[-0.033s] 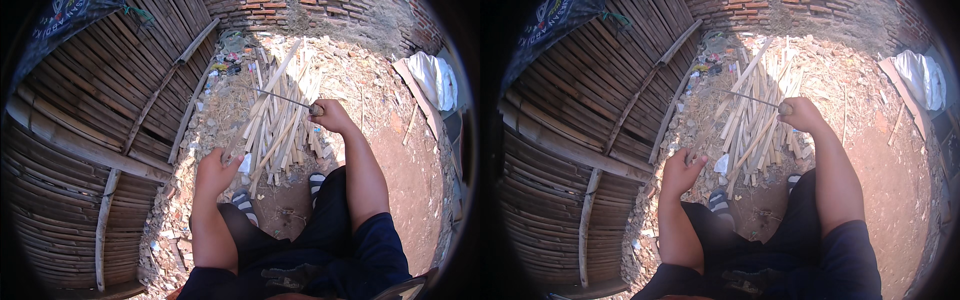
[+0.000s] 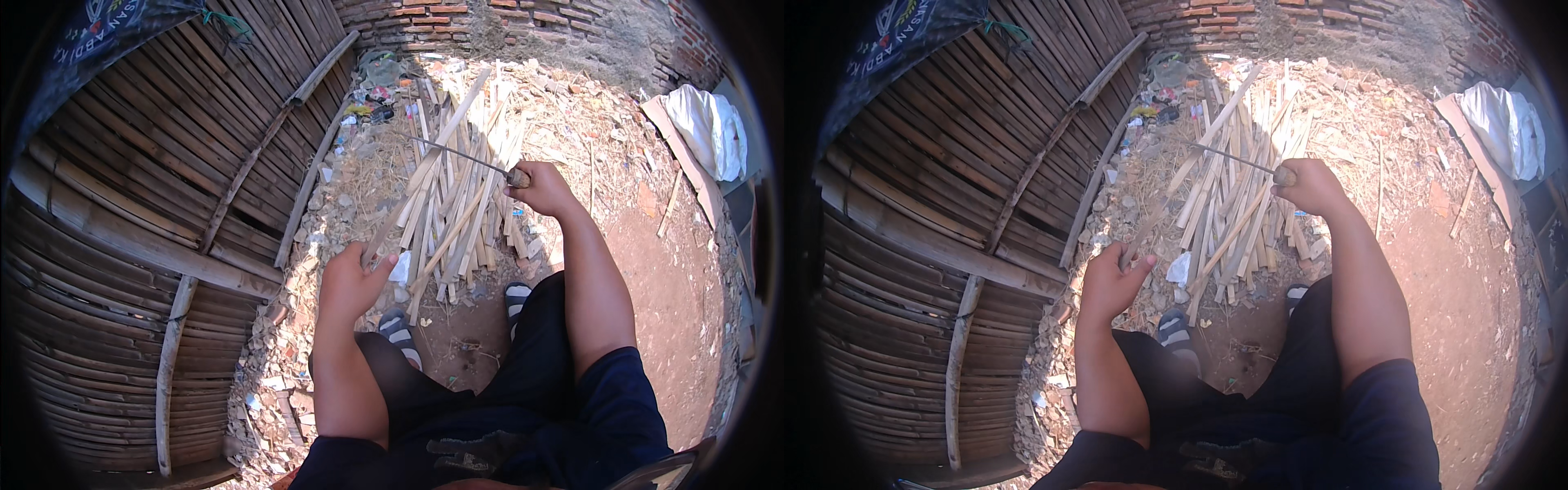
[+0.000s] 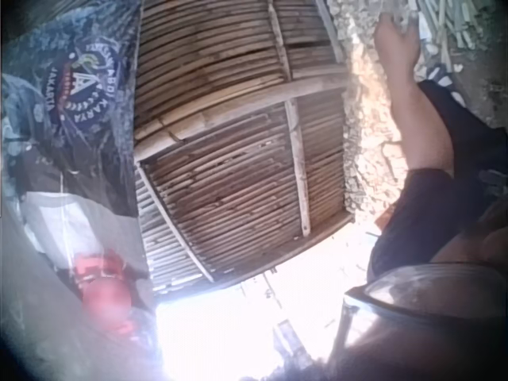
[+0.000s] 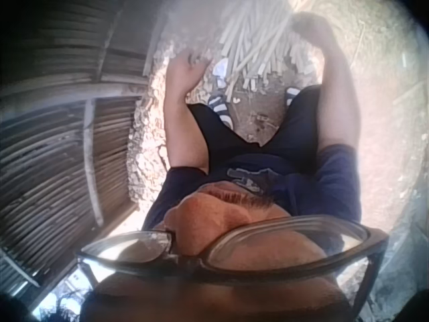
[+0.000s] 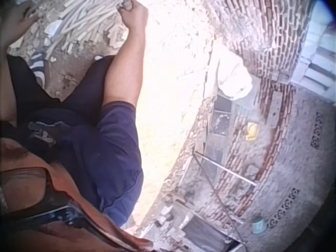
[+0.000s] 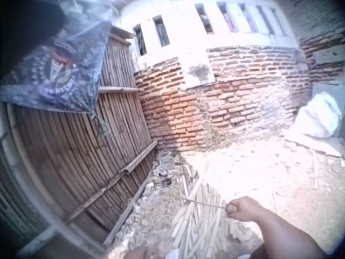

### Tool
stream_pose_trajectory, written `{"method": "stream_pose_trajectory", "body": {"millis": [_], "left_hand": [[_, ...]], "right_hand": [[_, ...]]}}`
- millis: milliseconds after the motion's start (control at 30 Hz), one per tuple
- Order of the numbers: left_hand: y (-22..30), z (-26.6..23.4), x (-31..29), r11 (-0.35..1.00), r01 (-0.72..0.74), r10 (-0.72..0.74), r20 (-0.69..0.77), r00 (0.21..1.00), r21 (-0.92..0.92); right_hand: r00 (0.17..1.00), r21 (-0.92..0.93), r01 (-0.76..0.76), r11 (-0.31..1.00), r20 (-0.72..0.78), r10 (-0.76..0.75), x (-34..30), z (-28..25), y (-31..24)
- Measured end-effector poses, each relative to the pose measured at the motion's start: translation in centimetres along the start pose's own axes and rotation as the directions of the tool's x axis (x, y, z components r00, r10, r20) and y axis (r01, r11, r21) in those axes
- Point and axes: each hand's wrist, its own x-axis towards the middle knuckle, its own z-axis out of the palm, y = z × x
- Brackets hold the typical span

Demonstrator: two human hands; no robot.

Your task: The person uses a knife to shave and strip thin pieces from a bamboo stalk while sitting in an outdoor area.

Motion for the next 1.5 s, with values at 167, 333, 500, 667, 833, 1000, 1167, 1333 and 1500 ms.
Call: {"method": "stream_pose_trajectory", "body": {"millis": [167,333,500,667,833,1000,1167,1333,1500], "left_hand": [[0.5,-0.5,-0.1,1.000,0.025,-0.025,0.009,1.000,0.003],[0.6,-0.2,-0.2,0.999,0.012,-0.013,-0.009,1.000,-0.033],[0.4,-0.2,0.0,1.000,0.014,-0.014,-0.006,1.000,-0.008],[0.2,-0.2,0.0,0.998,0.003,-0.003,-0.005,1.000,-0.058],[0.2,-0.1,0.0,1.000,-0.013,0.014,-0.033,0.999,0.018],[0.0,-0.1,0.1,0.999,-0.033,0.033,-0.036,0.999,0.009],[0.1,0.0,0.3,1.000,-0.021,0.020,-0.017,1.000,-0.002],[-0.1,-0.3,0.0,1.000,-0.008,0.008,-0.021,1.000,0.018],[0.0,-0.4,0.1,0.999,-0.029,0.029,-0.017,0.999,0.028]], "right_hand": [[0.993,0.057,0.115,0.992,-0.030,-0.114,-0.6,0.4,-0.4],[0.991,0.071,0.125,0.990,0.034,-0.128,-1.0,-0.8,-0.9],[0.991,0.027,0.035,0.999,-0.132,-0.032,-0.3,-0.3,0.4],[0.984,-0.116,0.178,0.977,0.051,-0.173,-2.0,-0.9,-3.5],[0.997,-0.104,0.068,0.992,0.044,-0.064,-1.2,-1.4,-2.4],[0.985,-0.049,-0.089,0.995,-0.149,0.081,-0.9,-1.9,-0.7],[0.983,-0.186,0.171,0.967,-0.028,-0.180,-2.5,-1.2,-4.1],[0.987,-0.069,0.058,0.996,-0.146,-0.068,-0.3,-0.4,-0.4],[0.965,0.036,-0.102,0.994,-0.239,0.108,-0.1,-1.3,1.4]]}}
